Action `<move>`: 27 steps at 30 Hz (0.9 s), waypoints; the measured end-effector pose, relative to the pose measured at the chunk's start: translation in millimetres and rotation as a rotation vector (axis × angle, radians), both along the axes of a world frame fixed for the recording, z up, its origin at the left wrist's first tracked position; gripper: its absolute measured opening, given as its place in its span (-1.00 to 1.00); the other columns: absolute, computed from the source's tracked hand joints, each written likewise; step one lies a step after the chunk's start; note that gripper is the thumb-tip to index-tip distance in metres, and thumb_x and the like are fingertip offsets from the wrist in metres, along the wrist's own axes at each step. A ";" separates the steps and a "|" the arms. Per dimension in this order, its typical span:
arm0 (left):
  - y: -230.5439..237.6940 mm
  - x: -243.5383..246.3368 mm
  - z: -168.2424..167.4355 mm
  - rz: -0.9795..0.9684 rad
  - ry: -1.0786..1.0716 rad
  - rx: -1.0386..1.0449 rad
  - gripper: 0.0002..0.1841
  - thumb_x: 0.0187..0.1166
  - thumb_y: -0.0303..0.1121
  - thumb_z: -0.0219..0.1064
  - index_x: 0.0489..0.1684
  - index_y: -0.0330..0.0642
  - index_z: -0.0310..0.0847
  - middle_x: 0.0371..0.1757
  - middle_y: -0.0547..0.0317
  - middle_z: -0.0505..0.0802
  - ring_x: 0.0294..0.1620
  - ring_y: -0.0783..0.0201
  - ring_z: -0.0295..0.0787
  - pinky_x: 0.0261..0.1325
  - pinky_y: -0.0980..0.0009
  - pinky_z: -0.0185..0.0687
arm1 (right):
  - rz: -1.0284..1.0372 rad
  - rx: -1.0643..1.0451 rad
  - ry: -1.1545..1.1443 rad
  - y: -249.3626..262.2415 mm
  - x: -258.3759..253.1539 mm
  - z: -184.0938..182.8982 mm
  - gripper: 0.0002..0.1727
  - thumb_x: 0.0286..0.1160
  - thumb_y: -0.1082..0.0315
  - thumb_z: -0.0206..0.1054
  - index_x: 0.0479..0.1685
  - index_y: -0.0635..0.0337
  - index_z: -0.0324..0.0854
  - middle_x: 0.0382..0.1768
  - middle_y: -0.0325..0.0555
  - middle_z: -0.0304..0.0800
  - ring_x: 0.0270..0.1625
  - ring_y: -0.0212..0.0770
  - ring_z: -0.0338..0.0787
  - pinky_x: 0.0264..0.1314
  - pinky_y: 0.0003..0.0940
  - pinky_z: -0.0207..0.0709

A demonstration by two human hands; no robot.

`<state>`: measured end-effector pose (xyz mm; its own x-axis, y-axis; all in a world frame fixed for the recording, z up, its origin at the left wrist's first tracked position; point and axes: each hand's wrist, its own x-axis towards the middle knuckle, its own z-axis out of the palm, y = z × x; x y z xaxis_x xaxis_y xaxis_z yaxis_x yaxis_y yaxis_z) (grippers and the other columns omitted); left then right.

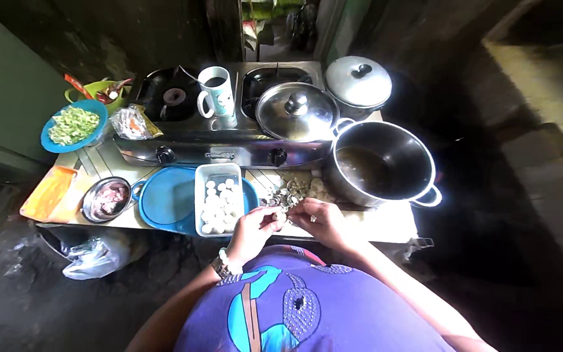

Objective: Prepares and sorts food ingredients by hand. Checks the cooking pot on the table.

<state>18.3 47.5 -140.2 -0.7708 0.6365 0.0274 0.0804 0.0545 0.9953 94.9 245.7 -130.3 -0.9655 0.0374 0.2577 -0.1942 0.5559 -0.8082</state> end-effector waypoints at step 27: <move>-5.7 -8.1 2.2 -0.042 -0.432 0.174 -0.72 0.49 -0.70 0.32 0.16 -0.46 0.63 -0.09 0.15 0.90 -0.16 0.31 0.89 0.05 0.34 0.85 | 0.020 -0.050 -0.092 -17.5 -18.0 0.5 -0.79 0.49 0.42 0.18 -0.26 0.41 0.66 -0.35 0.00 0.68 -0.33 -0.42 0.59 -0.25 -0.60 0.44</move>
<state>10.2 41.9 -138.0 -0.7091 0.6814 -0.1814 -0.3450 -0.1109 0.9320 76.9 228.2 -129.7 -0.9857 0.0286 0.1661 -0.1285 0.5108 -0.8501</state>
